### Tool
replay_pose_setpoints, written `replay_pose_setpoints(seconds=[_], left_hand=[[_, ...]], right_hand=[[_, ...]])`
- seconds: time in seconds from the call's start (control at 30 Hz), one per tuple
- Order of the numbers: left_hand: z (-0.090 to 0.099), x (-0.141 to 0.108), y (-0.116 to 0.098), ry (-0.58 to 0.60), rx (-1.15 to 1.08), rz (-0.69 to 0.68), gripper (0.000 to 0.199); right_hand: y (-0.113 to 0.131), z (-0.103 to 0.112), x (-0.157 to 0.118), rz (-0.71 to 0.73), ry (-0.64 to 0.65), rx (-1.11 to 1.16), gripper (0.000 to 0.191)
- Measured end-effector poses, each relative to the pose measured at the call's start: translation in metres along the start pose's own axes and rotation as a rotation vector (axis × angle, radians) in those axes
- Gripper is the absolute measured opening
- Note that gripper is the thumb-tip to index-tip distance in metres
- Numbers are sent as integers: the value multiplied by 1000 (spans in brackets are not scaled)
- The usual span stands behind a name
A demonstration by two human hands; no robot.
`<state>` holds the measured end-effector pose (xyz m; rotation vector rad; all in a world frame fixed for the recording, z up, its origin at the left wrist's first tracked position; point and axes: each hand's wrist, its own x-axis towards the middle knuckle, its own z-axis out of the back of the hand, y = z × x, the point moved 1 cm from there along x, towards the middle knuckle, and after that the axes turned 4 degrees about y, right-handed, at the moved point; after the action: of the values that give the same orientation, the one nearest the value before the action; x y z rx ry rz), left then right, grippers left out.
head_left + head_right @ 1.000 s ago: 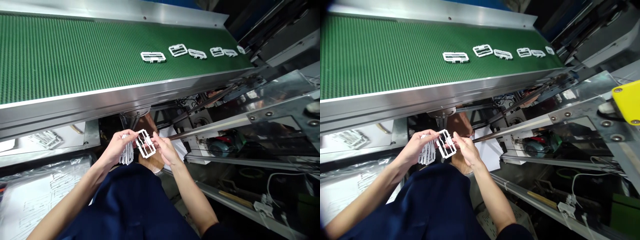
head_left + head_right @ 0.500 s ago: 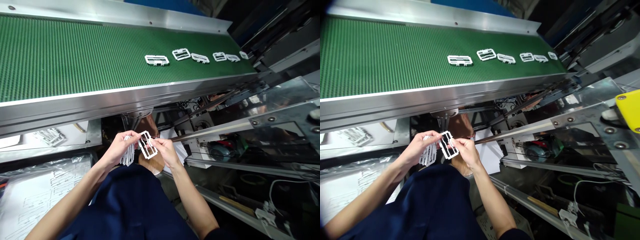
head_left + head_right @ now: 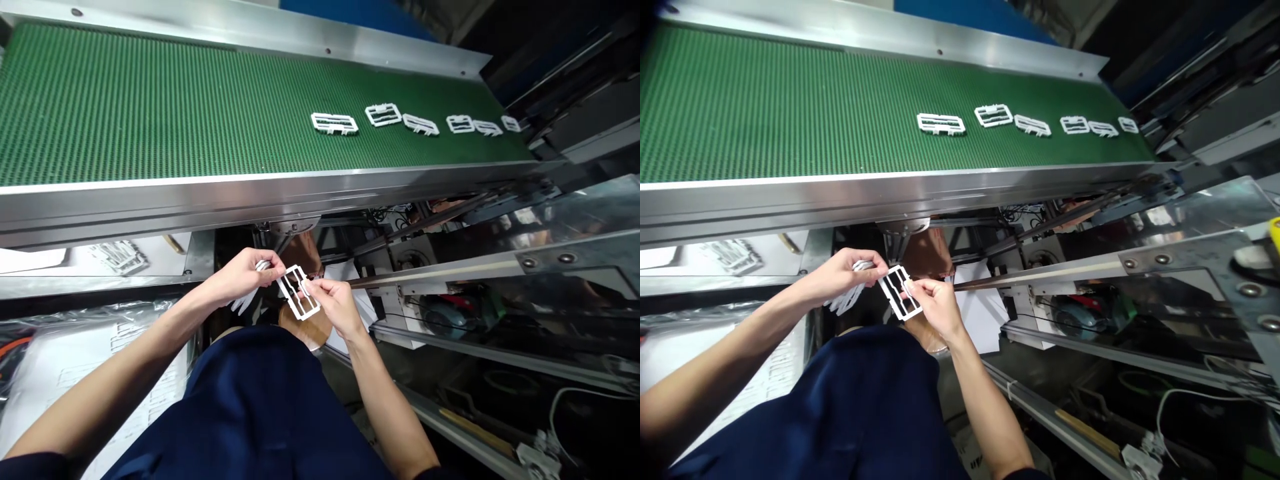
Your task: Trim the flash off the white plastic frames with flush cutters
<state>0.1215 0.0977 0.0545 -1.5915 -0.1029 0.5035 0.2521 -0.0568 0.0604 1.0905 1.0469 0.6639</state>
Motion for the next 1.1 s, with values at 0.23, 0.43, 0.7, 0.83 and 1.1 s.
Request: replay_pose_setpoints(seconds=[0.23, 0.43, 0.7, 0.83, 1.1], left_hand=[[15, -10, 5, 129, 242, -87, 19], [13, -25, 16, 61, 141, -125, 20], [9, -48, 35, -108, -223, -67, 26], [17, -67, 35, -81, -248, -20, 27], [32, -94, 52, -189, -106, -31, 22]], right_hand=[[-5, -3, -1, -24, 137, -131, 29], [-10, -14, 1, -50, 205, -163, 30], [-8, -33, 10, -36, 327, -81, 29], [-9, -42, 16, -42, 369, -99, 31], [-5, -68, 29, -16, 528, -262, 33]])
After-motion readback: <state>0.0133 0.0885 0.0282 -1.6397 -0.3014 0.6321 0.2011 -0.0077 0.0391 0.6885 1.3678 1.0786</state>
